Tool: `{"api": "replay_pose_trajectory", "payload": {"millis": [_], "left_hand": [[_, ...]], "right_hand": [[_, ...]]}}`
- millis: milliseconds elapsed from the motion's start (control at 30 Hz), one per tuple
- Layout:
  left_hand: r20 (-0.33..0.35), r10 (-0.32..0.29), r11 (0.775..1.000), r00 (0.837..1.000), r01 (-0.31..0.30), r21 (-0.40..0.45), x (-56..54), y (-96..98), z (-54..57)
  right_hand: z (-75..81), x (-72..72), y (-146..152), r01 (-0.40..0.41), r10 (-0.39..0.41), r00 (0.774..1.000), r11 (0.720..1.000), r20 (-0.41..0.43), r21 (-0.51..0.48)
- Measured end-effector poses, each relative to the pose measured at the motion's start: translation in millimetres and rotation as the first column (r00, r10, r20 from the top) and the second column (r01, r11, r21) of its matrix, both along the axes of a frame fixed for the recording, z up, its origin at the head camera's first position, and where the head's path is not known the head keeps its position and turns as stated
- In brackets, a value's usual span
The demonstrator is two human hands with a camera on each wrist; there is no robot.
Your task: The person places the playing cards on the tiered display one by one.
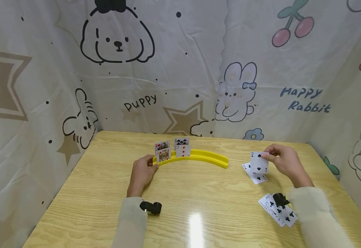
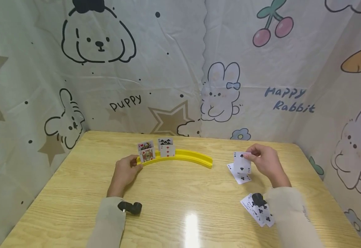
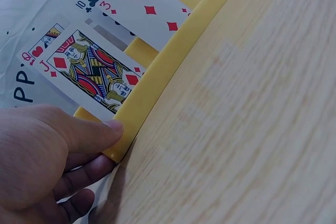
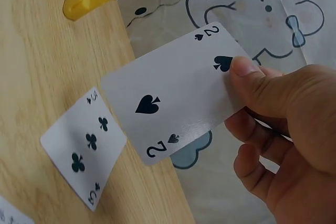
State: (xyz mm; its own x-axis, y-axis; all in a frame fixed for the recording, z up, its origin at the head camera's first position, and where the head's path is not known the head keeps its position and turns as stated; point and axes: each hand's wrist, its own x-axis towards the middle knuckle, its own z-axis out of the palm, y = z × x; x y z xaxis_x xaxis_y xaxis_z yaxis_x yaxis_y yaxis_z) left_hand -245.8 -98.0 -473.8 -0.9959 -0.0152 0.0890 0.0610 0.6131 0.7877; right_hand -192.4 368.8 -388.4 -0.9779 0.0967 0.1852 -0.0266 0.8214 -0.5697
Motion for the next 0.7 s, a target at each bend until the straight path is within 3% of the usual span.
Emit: {"api": "replay_pose_trajectory", "payload": {"millis": [267, 700], "left_hand": [[0.010, 0.003, 1.000, 1.000, -0.003, -0.005, 0.5, 0.5, -0.4], [-0.002, -0.001, 1.000, 1.000, 0.001, -0.005, 0.5, 0.2, 0.7]], "right_hand": [[0.8, -6.0, -16, -0.013, 0.012, 0.998, 1.000, -0.069, -0.009], [5.6, -17.0, -37, -0.028, 0.024, 0.996, 0.998, -0.081, -0.048]]}}
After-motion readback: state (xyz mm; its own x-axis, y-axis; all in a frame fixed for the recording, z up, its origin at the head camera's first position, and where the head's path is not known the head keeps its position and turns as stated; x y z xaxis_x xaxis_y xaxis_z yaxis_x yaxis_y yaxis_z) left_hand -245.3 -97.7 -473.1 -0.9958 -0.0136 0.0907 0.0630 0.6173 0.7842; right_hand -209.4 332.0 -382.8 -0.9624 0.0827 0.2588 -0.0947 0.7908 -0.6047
